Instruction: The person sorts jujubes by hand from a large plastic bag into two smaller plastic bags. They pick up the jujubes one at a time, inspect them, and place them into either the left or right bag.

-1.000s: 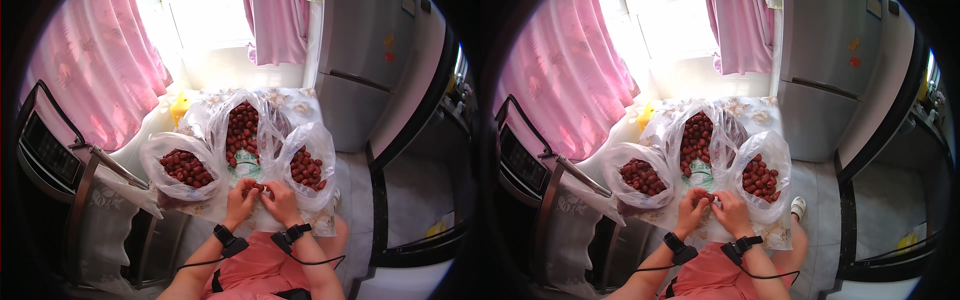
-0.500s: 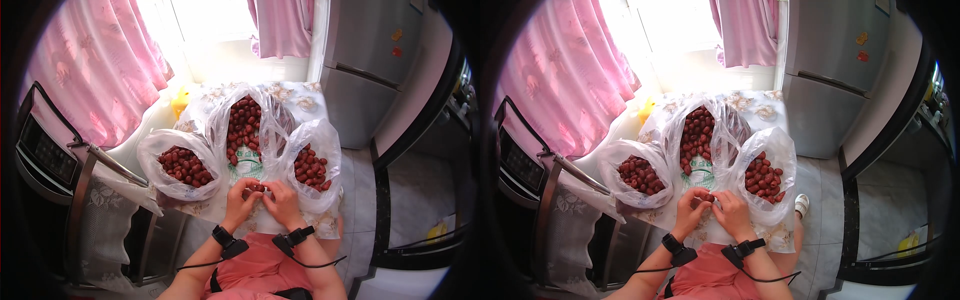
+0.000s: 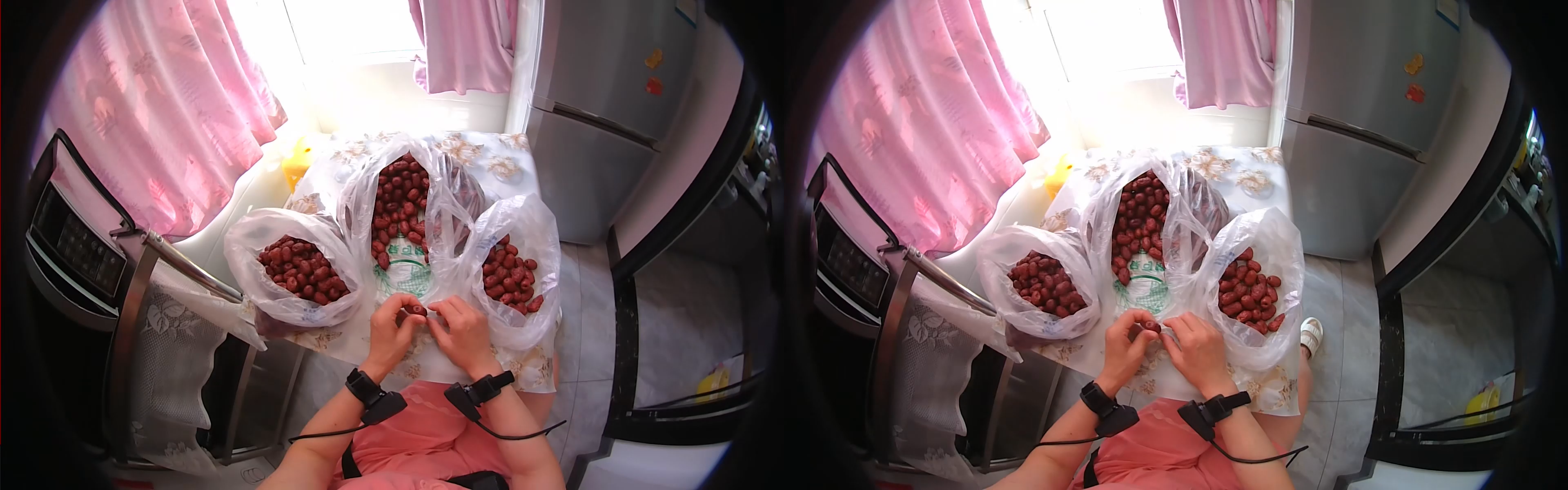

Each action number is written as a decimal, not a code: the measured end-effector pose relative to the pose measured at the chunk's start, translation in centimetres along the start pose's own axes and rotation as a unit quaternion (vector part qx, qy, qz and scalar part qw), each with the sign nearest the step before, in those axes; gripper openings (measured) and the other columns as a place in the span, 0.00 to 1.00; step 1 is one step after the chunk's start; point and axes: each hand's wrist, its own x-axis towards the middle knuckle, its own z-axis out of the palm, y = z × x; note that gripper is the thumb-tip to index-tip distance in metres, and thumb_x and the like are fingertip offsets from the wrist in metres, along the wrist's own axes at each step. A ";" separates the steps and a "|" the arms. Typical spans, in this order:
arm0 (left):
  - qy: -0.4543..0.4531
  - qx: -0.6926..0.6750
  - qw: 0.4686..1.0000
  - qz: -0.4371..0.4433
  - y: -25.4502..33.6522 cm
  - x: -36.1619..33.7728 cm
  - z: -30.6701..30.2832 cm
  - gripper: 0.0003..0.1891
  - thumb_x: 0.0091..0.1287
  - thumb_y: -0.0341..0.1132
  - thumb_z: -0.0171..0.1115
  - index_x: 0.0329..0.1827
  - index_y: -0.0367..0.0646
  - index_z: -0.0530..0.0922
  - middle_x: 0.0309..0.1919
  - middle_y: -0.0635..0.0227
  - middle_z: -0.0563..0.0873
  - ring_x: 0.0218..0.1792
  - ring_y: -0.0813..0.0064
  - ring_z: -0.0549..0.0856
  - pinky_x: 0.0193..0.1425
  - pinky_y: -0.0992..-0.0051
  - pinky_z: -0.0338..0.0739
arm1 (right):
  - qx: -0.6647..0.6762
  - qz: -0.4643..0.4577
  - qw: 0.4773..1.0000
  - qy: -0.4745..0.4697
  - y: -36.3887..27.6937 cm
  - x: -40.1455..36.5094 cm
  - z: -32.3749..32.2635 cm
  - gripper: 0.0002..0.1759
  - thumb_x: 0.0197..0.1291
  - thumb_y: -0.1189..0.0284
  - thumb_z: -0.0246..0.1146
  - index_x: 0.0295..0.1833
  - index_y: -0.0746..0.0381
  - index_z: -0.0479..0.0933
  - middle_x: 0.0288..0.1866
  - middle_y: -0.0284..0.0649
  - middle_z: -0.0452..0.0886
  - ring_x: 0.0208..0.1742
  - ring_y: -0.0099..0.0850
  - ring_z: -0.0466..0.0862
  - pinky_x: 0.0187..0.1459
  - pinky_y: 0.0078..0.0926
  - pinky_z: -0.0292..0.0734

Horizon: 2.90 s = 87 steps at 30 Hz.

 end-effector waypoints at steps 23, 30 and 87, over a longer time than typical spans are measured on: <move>-0.034 -0.001 0.999 -0.015 -0.2 0.1 -0.1 0.17 0.70 0.17 0.56 0.59 0.37 0.83 0.44 0.62 0.91 0.46 0.72 0.90 0.54 0.73 0.83 | -0.009 -0.003 1.000 0.007 0.0 0.0 0.1 0.10 0.58 0.71 0.72 0.45 0.59 0.83 0.39 0.39 0.81 0.41 0.42 0.85 0.42 0.41 0.79; -0.034 0.011 0.999 -0.014 0.2 0.2 -0.1 0.16 0.70 0.20 0.62 0.59 0.38 0.84 0.44 0.64 0.91 0.43 0.76 0.90 0.49 0.76 0.82 | -0.011 -0.002 1.000 0.006 0.1 0.0 0.3 0.10 0.58 0.72 0.72 0.45 0.59 0.82 0.39 0.40 0.81 0.42 0.43 0.85 0.42 0.42 0.80; 0.177 0.277 0.921 0.207 9.4 2.7 -13.1 0.16 0.64 0.25 0.73 0.54 0.39 0.83 0.52 0.60 0.86 0.48 0.67 0.85 0.52 0.71 0.80 | 0.021 0.023 0.999 0.013 -0.1 0.0 0.1 0.06 0.61 0.72 0.71 0.43 0.59 0.83 0.38 0.38 0.82 0.40 0.42 0.86 0.41 0.40 0.80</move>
